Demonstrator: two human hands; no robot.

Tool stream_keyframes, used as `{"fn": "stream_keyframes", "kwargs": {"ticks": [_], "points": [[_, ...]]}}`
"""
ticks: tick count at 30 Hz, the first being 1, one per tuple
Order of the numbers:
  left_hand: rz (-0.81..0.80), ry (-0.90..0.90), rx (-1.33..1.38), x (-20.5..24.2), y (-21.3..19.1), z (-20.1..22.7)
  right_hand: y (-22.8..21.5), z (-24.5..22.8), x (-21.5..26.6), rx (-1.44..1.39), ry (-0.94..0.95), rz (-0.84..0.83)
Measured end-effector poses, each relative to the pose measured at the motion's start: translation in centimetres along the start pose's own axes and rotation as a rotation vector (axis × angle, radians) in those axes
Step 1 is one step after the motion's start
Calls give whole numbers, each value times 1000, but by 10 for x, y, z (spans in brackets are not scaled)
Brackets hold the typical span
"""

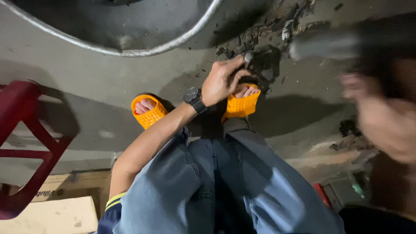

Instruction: The person sits on the floor and uses a hammer to repeatedly strike small metal pieces placed on a metal block. The person picks up the metal pieces from a nearby bucket, hammers them, and then places them back into the bucket.

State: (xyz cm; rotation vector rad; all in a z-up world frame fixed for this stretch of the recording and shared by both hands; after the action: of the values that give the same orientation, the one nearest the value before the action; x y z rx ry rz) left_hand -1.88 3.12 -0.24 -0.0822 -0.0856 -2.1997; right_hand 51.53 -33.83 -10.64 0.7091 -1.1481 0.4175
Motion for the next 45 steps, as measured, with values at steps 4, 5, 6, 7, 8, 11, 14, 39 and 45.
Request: {"fn": "stream_keyframes", "kwargs": {"ticks": [4,5,6,7,8,11,14,39,45], "points": [[10,-38,31,-5,0,-2,351,-31,20,1324,-722,149],[-11,-56,54,-6,0,-3,479,-38,41,1769,-978,189],[-33,-74,77,-8,0,-3,593,-14,86,2212,-1236,230],[-40,-63,77,-4,2,-6,602,-23,93,2211,-1244,245],[-54,-30,56,-1,4,-11,609,-31,98,2242,-1150,280],[-51,-30,40,2,2,-16,482,-51,78,1708,-874,340],[-23,-44,-78,16,2,-8,409,-8,120,1119,-711,450],[-161,393,-800,47,-37,19,564,233,136,761,-1802,1068],[-133,597,-875,31,42,5,478,334,125,682,-1432,1584]]}}
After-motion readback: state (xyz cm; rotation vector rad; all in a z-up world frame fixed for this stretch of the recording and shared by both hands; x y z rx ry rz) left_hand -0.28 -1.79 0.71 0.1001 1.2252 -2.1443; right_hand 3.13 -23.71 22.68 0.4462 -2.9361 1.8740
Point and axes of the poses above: each hand's wrist, its own x-axis away from the middle knuckle, its own y-axis out of the palm, z = x × y, the point moved 2 cm from there along -x, towards the middle knuckle, and after that the axes turned 9 degrees about z, right-handed, at the moved point
